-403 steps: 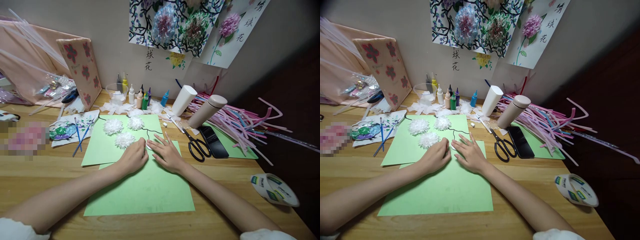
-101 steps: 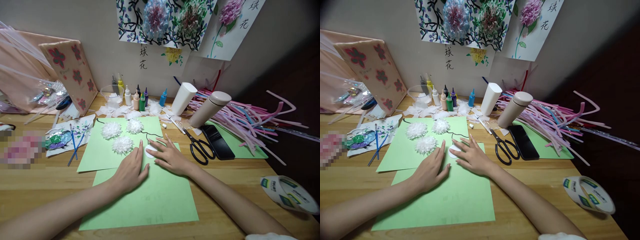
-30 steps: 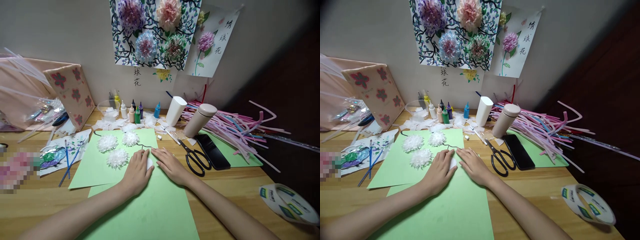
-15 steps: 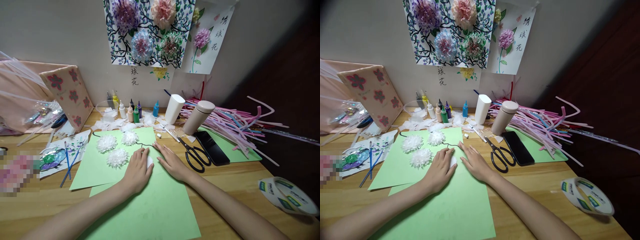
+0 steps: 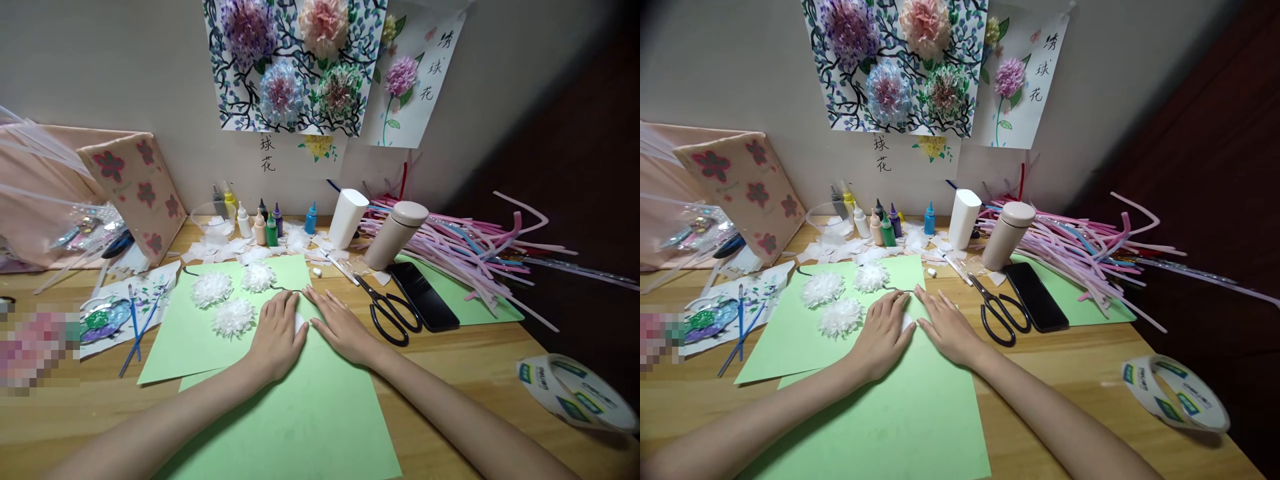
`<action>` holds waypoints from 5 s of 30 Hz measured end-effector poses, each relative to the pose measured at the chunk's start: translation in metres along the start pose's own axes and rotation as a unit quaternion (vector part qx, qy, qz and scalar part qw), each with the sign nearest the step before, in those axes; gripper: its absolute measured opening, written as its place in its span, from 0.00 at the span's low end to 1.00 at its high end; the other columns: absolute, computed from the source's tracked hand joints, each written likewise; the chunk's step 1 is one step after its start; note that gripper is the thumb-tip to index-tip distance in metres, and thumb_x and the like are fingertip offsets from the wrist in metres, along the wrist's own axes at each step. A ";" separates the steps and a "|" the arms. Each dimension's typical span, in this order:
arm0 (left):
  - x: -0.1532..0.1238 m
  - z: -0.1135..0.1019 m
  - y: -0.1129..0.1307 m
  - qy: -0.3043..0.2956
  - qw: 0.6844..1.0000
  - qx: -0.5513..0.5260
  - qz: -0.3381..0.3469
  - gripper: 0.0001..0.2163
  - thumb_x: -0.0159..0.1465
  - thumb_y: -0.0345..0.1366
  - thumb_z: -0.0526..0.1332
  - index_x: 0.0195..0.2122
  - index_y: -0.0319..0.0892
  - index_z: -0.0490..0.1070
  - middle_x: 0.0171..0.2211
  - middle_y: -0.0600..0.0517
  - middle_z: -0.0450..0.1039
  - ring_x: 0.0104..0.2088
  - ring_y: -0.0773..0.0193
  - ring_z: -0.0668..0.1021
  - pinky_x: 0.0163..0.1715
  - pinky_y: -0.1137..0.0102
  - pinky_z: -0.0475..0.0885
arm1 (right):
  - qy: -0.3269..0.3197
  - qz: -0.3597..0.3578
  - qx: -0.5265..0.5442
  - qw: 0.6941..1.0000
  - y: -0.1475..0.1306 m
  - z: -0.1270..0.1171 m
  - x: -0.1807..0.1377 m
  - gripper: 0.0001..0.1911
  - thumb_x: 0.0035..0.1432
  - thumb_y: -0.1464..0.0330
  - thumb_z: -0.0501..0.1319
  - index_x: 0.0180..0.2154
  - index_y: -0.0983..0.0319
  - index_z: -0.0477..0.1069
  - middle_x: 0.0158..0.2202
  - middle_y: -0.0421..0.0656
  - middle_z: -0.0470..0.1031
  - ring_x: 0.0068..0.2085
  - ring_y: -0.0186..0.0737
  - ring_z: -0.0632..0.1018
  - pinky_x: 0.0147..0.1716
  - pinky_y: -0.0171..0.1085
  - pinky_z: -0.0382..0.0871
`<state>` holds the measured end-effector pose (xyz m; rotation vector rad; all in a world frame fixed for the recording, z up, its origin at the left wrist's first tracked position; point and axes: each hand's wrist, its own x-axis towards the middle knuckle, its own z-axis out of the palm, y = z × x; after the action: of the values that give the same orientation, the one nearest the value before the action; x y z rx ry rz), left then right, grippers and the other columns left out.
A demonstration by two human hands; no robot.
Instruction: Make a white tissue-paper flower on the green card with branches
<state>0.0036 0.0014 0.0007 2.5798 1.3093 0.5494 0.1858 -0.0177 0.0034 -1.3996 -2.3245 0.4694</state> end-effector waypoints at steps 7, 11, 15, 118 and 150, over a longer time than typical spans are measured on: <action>0.001 0.000 -0.001 0.002 0.999 0.020 0.031 0.21 0.66 0.39 0.46 0.59 0.38 0.51 0.60 0.41 0.54 0.62 0.55 0.54 0.61 0.51 0.48 | 0.000 0.003 -0.026 1.000 0.002 0.004 0.000 0.30 0.65 0.70 0.45 0.65 0.58 0.36 0.66 0.44 0.49 0.64 0.39 0.54 0.62 0.50 0.49; -0.001 -0.010 -0.006 -0.034 0.997 0.012 0.070 0.23 0.67 0.42 0.46 0.61 0.39 0.50 0.62 0.43 0.52 0.63 0.57 0.53 0.62 0.52 0.45 | -0.003 0.008 -0.025 1.000 0.002 0.004 0.000 0.30 0.64 0.70 0.45 0.65 0.59 0.38 0.66 0.44 0.49 0.64 0.39 0.53 0.63 0.50 0.48; -0.004 -0.028 -0.016 -0.096 0.981 0.013 0.171 0.21 0.68 0.40 0.45 0.62 0.43 0.51 0.62 0.46 0.53 0.64 0.58 0.52 0.63 0.54 0.46 | -0.011 0.016 -0.021 1.000 0.002 0.002 0.000 0.29 0.64 0.70 0.45 0.65 0.59 0.38 0.66 0.44 0.49 0.64 0.39 0.54 0.63 0.50 0.48; -0.020 -0.035 -0.024 0.053 0.996 -0.078 0.007 0.11 0.67 0.35 0.42 0.35 0.42 0.61 0.26 0.53 0.71 0.22 0.67 0.75 0.22 0.73 0.67 | -0.115 -0.063 -0.038 0.991 -0.014 -0.013 0.013 0.28 0.63 0.53 0.49 0.62 0.48 0.50 0.67 0.38 0.42 0.65 0.49 0.47 0.61 0.53 0.46; -0.019 -0.031 -0.029 -0.012 0.991 -0.117 -0.058 0.07 0.66 0.34 0.42 0.34 0.44 0.56 0.31 0.51 0.72 0.30 0.62 0.77 0.30 0.67 0.69 | -0.118 -0.097 -0.056 0.987 -0.014 -0.013 0.009 0.28 0.63 0.53 0.48 0.63 0.49 0.49 0.67 0.40 0.42 0.66 0.49 0.47 0.61 0.56 0.40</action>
<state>-0.0410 0.0035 0.0149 2.2982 1.2938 0.6097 0.1775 -0.0149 0.0231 -1.2042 -2.6851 0.4742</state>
